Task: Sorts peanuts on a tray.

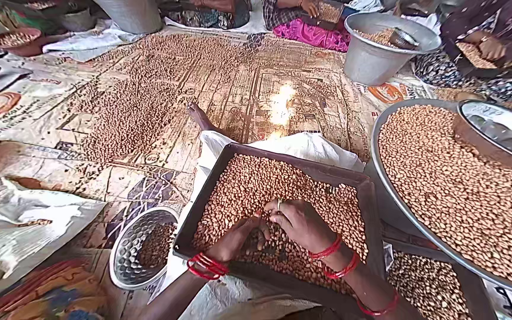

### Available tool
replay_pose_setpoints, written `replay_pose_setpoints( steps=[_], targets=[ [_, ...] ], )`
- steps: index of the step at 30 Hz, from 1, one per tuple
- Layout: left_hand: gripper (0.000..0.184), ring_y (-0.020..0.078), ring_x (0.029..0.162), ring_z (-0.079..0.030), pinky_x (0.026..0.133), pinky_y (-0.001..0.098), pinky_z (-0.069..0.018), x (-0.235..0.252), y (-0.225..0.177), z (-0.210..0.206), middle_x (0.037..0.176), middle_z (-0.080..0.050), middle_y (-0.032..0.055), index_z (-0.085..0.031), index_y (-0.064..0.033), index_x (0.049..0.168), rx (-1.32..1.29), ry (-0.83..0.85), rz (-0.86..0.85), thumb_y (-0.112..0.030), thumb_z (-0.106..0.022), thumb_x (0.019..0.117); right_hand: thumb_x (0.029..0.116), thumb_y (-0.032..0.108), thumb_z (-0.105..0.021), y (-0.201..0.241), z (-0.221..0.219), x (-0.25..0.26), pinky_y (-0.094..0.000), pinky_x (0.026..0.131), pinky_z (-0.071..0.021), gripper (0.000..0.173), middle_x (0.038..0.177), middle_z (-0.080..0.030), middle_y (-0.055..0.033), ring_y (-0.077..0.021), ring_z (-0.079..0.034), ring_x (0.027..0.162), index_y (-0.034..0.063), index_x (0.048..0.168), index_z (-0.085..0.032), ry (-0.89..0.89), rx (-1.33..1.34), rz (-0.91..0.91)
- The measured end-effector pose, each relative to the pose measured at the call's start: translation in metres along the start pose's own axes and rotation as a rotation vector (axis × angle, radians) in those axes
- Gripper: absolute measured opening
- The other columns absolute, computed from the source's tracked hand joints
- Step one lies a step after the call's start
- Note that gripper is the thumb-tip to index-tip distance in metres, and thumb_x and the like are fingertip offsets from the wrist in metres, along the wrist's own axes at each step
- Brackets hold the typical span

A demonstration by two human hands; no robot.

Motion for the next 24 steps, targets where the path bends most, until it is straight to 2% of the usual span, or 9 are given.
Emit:
replay_pose_setpoints(
  steps=[5,7,11,15,17,19,20,22,24],
  targets=[
    [0.045,-0.0070,0.048,-0.046,0.046,0.0108,-0.0381,-0.046,-0.008,0.023,0.064,-0.059,-0.0153,-0.062,-0.0187,0.079,0.008,-0.150,-0.071,-0.018,-0.027,0.1061,0.0971,0.007,-0.060,-0.053,-0.046,-0.014,-0.0552,0.113,-0.0368,0.032,0.133,-0.065,-0.0200,-0.0406,-0.052,0.134,0.0075,0.127,-0.072,0.176,-0.082,-0.121],
    [0.040,-0.0088,0.050,-0.046,0.048,0.0094,-0.0375,-0.062,-0.002,0.051,0.063,-0.058,-0.0180,-0.061,-0.0225,0.076,0.039,-0.280,-0.162,-0.015,-0.035,0.1041,0.0941,0.007,-0.064,-0.065,-0.055,-0.032,-0.0582,0.115,-0.0310,0.038,0.140,-0.059,-0.0218,-0.0441,-0.044,0.140,0.0082,0.132,-0.069,0.278,-0.091,-0.104],
    [0.024,-0.0083,0.052,-0.044,0.051,0.0101,-0.0374,-0.101,0.031,0.130,0.061,-0.050,-0.0162,-0.058,-0.0147,0.080,0.328,-0.692,-0.132,-0.011,-0.048,0.1014,0.0949,0.005,-0.064,-0.091,-0.003,-0.081,-0.0614,0.114,-0.0319,0.030,0.137,-0.061,-0.0240,-0.0476,-0.045,0.138,0.0071,0.123,-0.074,0.470,-0.130,-0.159],
    [0.025,0.0021,0.061,-0.044,0.061,0.0224,-0.0395,-0.128,0.084,0.202,0.074,-0.052,0.0010,-0.062,0.0065,0.103,0.492,-0.830,0.170,-0.016,-0.051,0.1074,0.0923,0.000,-0.063,-0.100,0.045,-0.101,-0.0607,0.102,-0.0441,0.021,0.117,-0.071,-0.0218,-0.0462,-0.062,0.117,0.0023,0.106,-0.078,0.214,-0.287,-0.160],
    [0.026,0.0035,0.061,-0.052,0.061,0.0214,-0.0445,-0.129,0.096,0.214,0.077,-0.057,0.0033,-0.062,0.0044,0.105,0.605,-0.829,0.309,-0.017,-0.049,0.1084,0.0936,0.000,-0.061,-0.075,0.031,-0.088,-0.0571,0.098,-0.0492,0.022,0.116,-0.073,-0.0187,-0.0417,-0.066,0.113,0.0035,0.107,-0.078,0.183,-0.212,-0.047],
    [0.029,0.0317,0.100,-0.069,0.093,0.0480,-0.0526,-0.124,0.092,0.217,0.113,-0.068,0.0248,-0.062,0.0087,0.123,0.751,-0.716,0.410,-0.014,-0.052,0.1078,0.0954,0.001,-0.061,-0.040,-0.008,-0.067,-0.0500,0.097,-0.0528,0.020,0.115,-0.074,-0.0159,-0.0366,-0.068,0.111,0.0051,0.105,-0.079,0.232,-0.075,0.157],
    [0.031,0.0453,0.118,-0.063,0.103,0.0606,-0.0447,-0.121,0.088,0.215,0.127,-0.063,0.0317,-0.060,0.0091,0.129,0.840,-0.656,0.386,-0.012,-0.055,0.1062,0.0951,0.002,-0.062,-0.025,-0.033,-0.056,-0.0471,0.097,-0.0529,0.021,0.114,-0.074,-0.0138,-0.0346,-0.068,0.111,0.0078,0.105,-0.080,0.222,-0.037,0.276],
    [0.033,0.0591,0.125,-0.053,0.105,0.0741,-0.0357,-0.113,0.078,0.209,0.132,-0.058,0.0376,-0.061,0.0082,0.129,0.998,-0.643,0.206,-0.011,-0.062,0.1019,0.0924,0.003,-0.065,-0.008,-0.078,-0.037,-0.0495,0.099,-0.0508,0.025,0.117,-0.073,-0.0130,-0.0355,-0.065,0.117,0.0152,0.107,-0.081,0.157,-0.025,0.425],
    [0.029,0.0576,0.117,-0.058,0.098,0.0751,-0.0392,-0.108,0.060,0.193,0.126,-0.061,0.0351,-0.065,0.0069,0.122,1.059,-0.687,-0.046,-0.009,-0.065,0.0982,0.0922,-0.001,-0.062,-0.007,-0.102,-0.031,-0.0550,0.104,-0.0453,0.035,0.125,-0.068,-0.0178,-0.0401,-0.059,0.124,0.0168,0.117,-0.078,0.243,-0.024,0.395]
  ],
)
Point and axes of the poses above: each hand's wrist, its own x-axis towards the middle knuckle, its own z-axis out of the back of the hand, y = z × x, the point moved 3 cm from there along x, towards the middle knuckle
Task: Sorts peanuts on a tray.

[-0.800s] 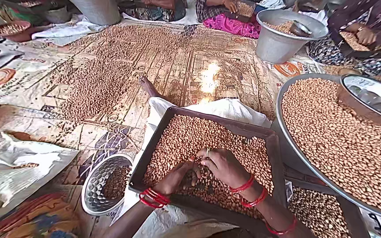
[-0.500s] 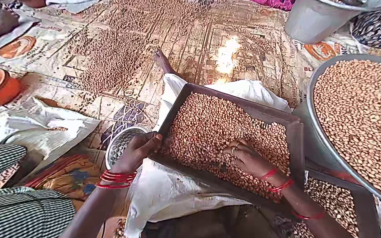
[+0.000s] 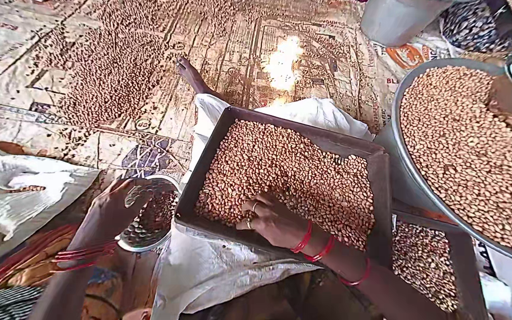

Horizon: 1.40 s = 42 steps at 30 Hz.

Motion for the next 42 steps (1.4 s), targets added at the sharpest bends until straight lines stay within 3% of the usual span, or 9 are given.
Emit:
replay_pose_setpoints(
  steps=[2,5,11,13,18,22,30,37,42],
  targets=[
    [0.031,0.0531,0.115,-0.060,0.095,0.0746,-0.0422,0.001,-0.025,0.013,0.125,-0.063,0.0302,-0.067,0.0056,0.119,-0.033,-0.090,-0.112,-0.015,-0.061,0.0973,0.0919,-0.008,-0.056,-0.005,0.007,-0.013,-0.0566,0.109,-0.0406,0.042,0.131,-0.064,-0.0204,-0.0418,-0.054,0.129,0.0123,0.125,-0.074,0.225,0.033,-0.113],
    [0.040,0.0379,0.093,-0.067,0.079,0.0608,-0.0517,0.000,-0.054,0.024,0.113,-0.068,0.0226,-0.069,0.0030,0.114,-0.089,-0.170,-0.211,-0.029,-0.053,0.0971,0.0949,-0.008,-0.053,-0.029,0.061,-0.057,-0.0545,0.108,-0.0415,0.032,0.122,-0.069,-0.0211,-0.0414,-0.059,0.123,0.0042,0.113,-0.076,0.452,0.075,-0.311],
    [0.027,0.0007,0.068,-0.058,0.064,0.0212,-0.0510,0.010,-0.142,-0.015,0.088,-0.069,0.0020,-0.073,-0.0037,0.099,-0.294,-0.053,-0.423,-0.023,-0.056,0.0935,0.0949,-0.001,-0.060,-0.061,0.091,-0.075,-0.0545,0.082,-0.0559,0.017,0.098,-0.074,-0.0201,-0.0393,-0.072,0.093,0.0005,0.097,-0.078,-0.207,-0.167,-0.524],
    [0.020,0.0039,0.068,-0.060,0.063,0.0201,-0.0525,0.018,-0.179,-0.032,0.086,-0.068,0.0034,-0.074,-0.0042,0.095,-0.294,-0.008,-0.571,-0.014,-0.057,0.0913,0.0965,0.003,-0.062,-0.060,0.065,-0.058,-0.0552,0.078,-0.0559,0.016,0.095,-0.072,-0.0224,-0.0408,-0.071,0.089,-0.0025,0.100,-0.076,-0.170,-0.208,-0.567],
    [0.012,0.0311,0.086,-0.071,0.070,0.0476,-0.0596,0.037,-0.252,-0.076,0.091,-0.070,0.0135,-0.075,-0.0020,0.095,-0.154,0.138,-0.761,-0.003,-0.064,0.0918,0.0882,-0.008,-0.062,-0.057,0.037,-0.045,-0.0500,0.063,-0.0586,0.012,0.087,-0.071,-0.0264,-0.0428,-0.073,0.079,-0.0104,0.091,-0.073,-0.244,-0.490,-0.502],
    [0.010,0.0373,0.092,-0.071,0.068,0.0496,-0.0584,0.045,-0.279,-0.112,0.095,-0.070,0.0177,-0.075,-0.0006,0.095,0.072,0.148,-0.779,0.003,-0.071,0.0866,0.0881,-0.006,-0.065,-0.054,0.033,-0.044,-0.0473,0.062,-0.0580,0.010,0.087,-0.070,-0.0243,-0.0401,-0.072,0.080,-0.0084,0.091,-0.074,-0.238,-0.540,-0.539],
    [0.016,0.0354,0.090,-0.071,0.065,0.0453,-0.0570,0.043,-0.280,-0.125,0.096,-0.071,0.0166,-0.076,-0.0013,0.096,0.179,0.054,-0.862,0.008,-0.069,0.0852,0.0976,0.010,-0.063,-0.061,0.056,-0.052,-0.0526,0.071,-0.0551,0.020,0.090,-0.069,-0.0255,-0.0422,-0.070,0.085,-0.0088,0.097,-0.070,-0.030,-0.233,-0.664],
    [0.015,0.0367,0.098,-0.070,0.073,0.0456,-0.0585,0.045,-0.274,-0.133,0.104,-0.070,0.0200,-0.074,0.0038,0.099,0.121,0.047,-0.941,0.008,-0.068,0.0859,0.0922,0.002,-0.063,-0.062,0.078,-0.105,-0.0535,0.068,-0.0531,0.014,0.082,-0.070,-0.0180,-0.0355,-0.069,0.074,-0.0004,0.102,-0.073,-0.212,-0.043,-0.629],
    [0.009,0.0233,0.075,-0.067,0.068,0.0383,-0.0574,0.045,-0.259,-0.095,0.089,-0.069,0.0139,-0.068,0.0017,0.098,-0.332,0.162,-0.681,0.001,-0.061,0.0934,0.0911,0.004,-0.067,-0.036,0.045,-0.098,-0.0501,0.066,-0.0596,0.010,0.088,-0.072,-0.0219,-0.0393,-0.074,0.081,-0.0028,0.090,-0.075,-0.228,-0.250,-0.447]
  ],
)
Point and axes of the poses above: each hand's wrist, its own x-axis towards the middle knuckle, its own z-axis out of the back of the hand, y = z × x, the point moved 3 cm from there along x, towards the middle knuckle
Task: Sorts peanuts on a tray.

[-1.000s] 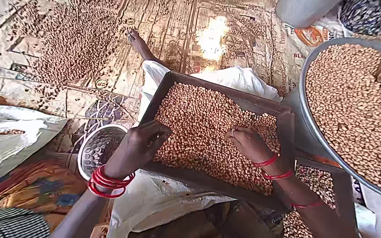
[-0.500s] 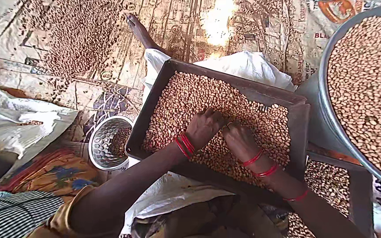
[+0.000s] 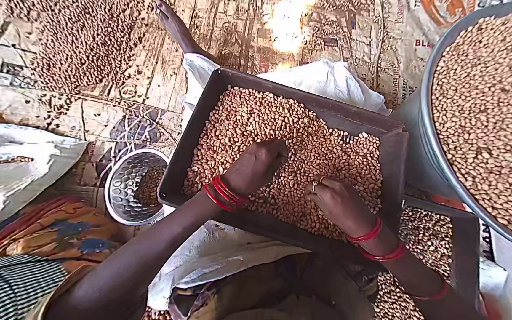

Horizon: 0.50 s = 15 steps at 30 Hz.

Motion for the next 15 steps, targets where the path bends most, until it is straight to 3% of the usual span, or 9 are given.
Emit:
replay_pose_setpoints(
  steps=[2,4,6,8,10,12,14,15],
  targets=[
    [0.014,0.0126,0.068,-0.064,0.064,0.0307,-0.0545,-0.014,-0.001,0.017,0.084,-0.069,0.0082,-0.068,-0.0006,0.102,-0.155,0.034,0.168,-0.002,-0.056,0.0960,0.0864,-0.005,-0.067,0.013,-0.012,-0.001,-0.0474,0.063,-0.0602,0.007,0.091,-0.072,-0.0255,-0.0401,-0.074,0.080,-0.0066,0.089,-0.074,-0.002,-0.196,0.038],
    [0.019,0.0078,0.067,-0.060,0.062,0.0286,-0.0504,-0.032,0.000,0.026,0.081,-0.067,0.0037,-0.068,-0.0027,0.102,-0.236,0.137,0.308,-0.006,-0.051,0.0973,0.0829,-0.011,-0.066,0.018,-0.021,-0.001,-0.0439,0.060,-0.0594,0.009,0.087,-0.071,-0.0249,-0.0382,-0.073,0.076,-0.0076,0.087,-0.073,-0.031,-0.309,0.063],
    [0.015,0.0050,0.061,-0.053,0.058,0.0251,-0.0457,-0.050,-0.002,0.022,0.074,-0.062,0.0006,-0.069,-0.0038,0.097,-0.246,0.243,0.322,-0.010,-0.055,0.0992,0.0848,-0.010,-0.065,0.017,-0.021,0.002,-0.0455,0.061,-0.0592,0.008,0.084,-0.070,-0.0249,-0.0400,-0.073,0.078,-0.0090,0.087,-0.073,0.011,-0.292,0.016],
    [0.016,0.0133,0.062,-0.055,0.059,0.0325,-0.0472,-0.060,-0.008,0.011,0.073,-0.062,0.0056,-0.071,-0.0012,0.095,-0.173,0.316,0.245,-0.013,-0.061,0.0983,0.0932,0.000,-0.065,0.011,-0.013,0.007,-0.0522,0.069,-0.0582,0.013,0.089,-0.069,-0.0266,-0.0439,-0.072,0.085,-0.0094,0.093,-0.073,0.155,-0.188,-0.097],
    [0.015,0.0317,0.079,-0.069,0.072,0.0521,-0.0550,-0.064,-0.016,0.000,0.089,-0.071,0.0162,-0.073,0.0016,0.099,-0.085,0.406,0.178,-0.009,-0.061,0.0979,0.0983,0.009,-0.063,0.000,-0.001,0.011,-0.0554,0.076,-0.0555,0.019,0.091,-0.069,-0.0250,-0.0430,-0.070,0.087,-0.0070,0.099,-0.073,0.228,-0.018,-0.182],
    [0.017,0.0410,0.093,-0.071,0.076,0.0613,-0.0540,-0.061,-0.021,-0.009,0.100,-0.072,0.0206,-0.073,0.0003,0.105,-0.018,0.509,0.153,-0.005,-0.058,0.0983,0.0957,0.011,-0.067,-0.009,0.016,0.006,-0.0466,0.076,-0.0555,0.016,0.086,-0.072,-0.0172,-0.0301,-0.071,0.080,-0.0031,0.098,-0.075,0.113,0.223,-0.205],
    [0.023,0.0443,0.102,-0.069,0.081,0.0633,-0.0523,-0.053,-0.025,-0.016,0.109,-0.071,0.0224,-0.072,-0.0021,0.115,0.050,0.656,0.180,-0.006,-0.053,0.1015,0.0969,0.009,-0.063,-0.019,0.029,-0.003,-0.0215,0.069,-0.0575,0.011,0.077,-0.070,0.0012,-0.0042,-0.067,0.069,0.0019,0.096,-0.071,0.014,0.612,-0.246],
    [0.025,0.0443,0.105,-0.068,0.082,0.0629,-0.0522,-0.048,-0.026,-0.020,0.113,-0.071,0.0222,-0.071,-0.0042,0.118,0.099,0.726,0.197,-0.008,-0.052,0.1034,0.0983,0.006,-0.057,-0.022,0.030,-0.006,-0.0184,0.069,-0.0598,0.010,0.078,-0.071,0.0062,-0.0013,-0.069,0.069,0.0061,0.096,-0.066,0.012,0.871,-0.264]
  ],
)
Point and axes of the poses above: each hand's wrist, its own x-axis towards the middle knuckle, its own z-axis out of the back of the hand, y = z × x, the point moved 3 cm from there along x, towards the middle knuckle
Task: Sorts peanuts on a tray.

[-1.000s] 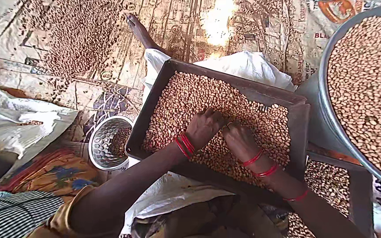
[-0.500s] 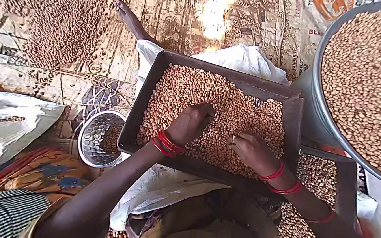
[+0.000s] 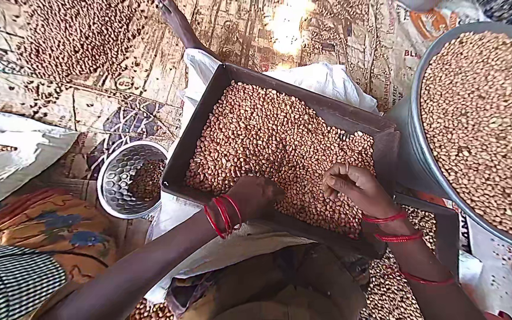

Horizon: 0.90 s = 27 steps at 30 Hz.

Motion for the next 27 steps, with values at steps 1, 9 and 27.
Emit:
replay_pose_setpoints(
  steps=[1,9,27],
  targets=[
    [0.026,0.0437,0.110,-0.067,0.086,0.0626,-0.0514,0.005,-0.002,0.000,0.118,-0.070,0.0215,-0.069,-0.0061,0.123,0.030,0.073,0.040,-0.011,-0.050,0.1051,0.0989,0.005,-0.052,-0.002,0.000,-0.003,-0.0203,0.071,-0.0612,0.012,0.082,-0.074,0.0057,-0.0035,-0.072,0.072,0.0094,0.097,-0.063,0.047,0.198,-0.046],
    [0.031,0.0444,0.108,-0.067,0.085,0.0624,-0.0503,0.014,-0.008,0.005,0.119,-0.069,0.0216,-0.064,-0.0091,0.131,0.121,0.225,0.120,-0.010,-0.044,0.1075,0.0912,0.002,-0.065,-0.016,-0.054,-0.022,-0.0482,0.080,-0.0594,0.015,0.107,-0.071,-0.0260,-0.0398,-0.073,0.093,-0.0042,0.102,-0.074,0.178,-0.726,0.174],
    [0.029,0.0475,0.103,-0.066,0.084,0.0629,-0.0498,0.025,-0.015,0.007,0.105,-0.067,0.0273,-0.061,0.0019,0.124,0.052,0.305,0.056,-0.018,-0.047,0.1085,0.0940,0.006,-0.060,0.002,0.045,-0.027,-0.0392,0.071,-0.0567,0.012,0.087,-0.071,-0.0098,-0.0207,-0.069,0.076,0.0027,0.097,-0.071,-0.079,-0.678,0.031]
  ],
)
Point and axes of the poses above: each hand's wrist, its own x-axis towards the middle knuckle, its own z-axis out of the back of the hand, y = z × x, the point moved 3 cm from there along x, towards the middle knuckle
